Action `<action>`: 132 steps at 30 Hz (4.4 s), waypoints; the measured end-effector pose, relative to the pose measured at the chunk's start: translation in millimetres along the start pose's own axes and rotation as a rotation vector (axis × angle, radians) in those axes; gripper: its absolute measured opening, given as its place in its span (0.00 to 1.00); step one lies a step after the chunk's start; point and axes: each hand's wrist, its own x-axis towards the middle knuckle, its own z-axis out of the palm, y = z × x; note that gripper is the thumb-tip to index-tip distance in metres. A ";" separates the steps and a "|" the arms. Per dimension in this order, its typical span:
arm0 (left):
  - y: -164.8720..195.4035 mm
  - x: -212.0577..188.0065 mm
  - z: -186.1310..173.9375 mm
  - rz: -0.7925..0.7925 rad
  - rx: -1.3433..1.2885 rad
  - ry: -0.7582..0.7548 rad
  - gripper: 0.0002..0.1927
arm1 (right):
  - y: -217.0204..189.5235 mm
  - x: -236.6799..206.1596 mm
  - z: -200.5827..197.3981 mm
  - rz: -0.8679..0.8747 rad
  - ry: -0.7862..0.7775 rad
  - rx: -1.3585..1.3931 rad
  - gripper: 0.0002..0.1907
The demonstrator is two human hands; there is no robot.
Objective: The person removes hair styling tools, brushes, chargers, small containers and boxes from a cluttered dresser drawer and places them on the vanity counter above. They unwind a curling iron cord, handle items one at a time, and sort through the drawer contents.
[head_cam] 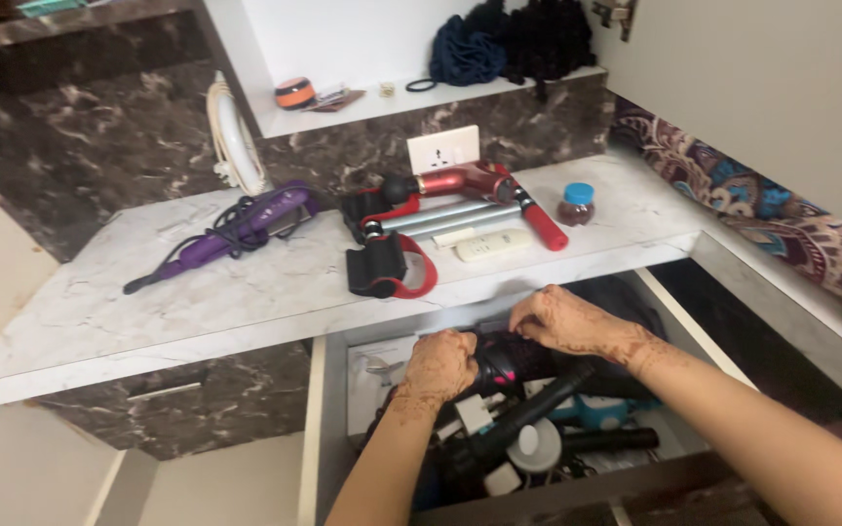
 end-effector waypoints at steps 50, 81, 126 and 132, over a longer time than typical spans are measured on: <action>155.7 104.6 -52.3 -0.001 -0.924 0.574 0.15 | 110.9 -100.1 -93.7 0.522 0.363 1.304 0.37; 88.2 290.5 -80.0 0.050 -0.686 0.970 0.16 | 192.2 96.6 -129.2 0.118 0.960 0.684 0.17; 21.8 -7.8 -56.4 0.131 -0.136 0.308 0.06 | 74.0 -3.1 -25.0 0.057 0.353 0.796 0.09; -17.3 -22.4 24.9 0.121 -0.166 -0.076 0.11 | 64.0 -21.5 49.2 0.167 0.073 0.433 0.08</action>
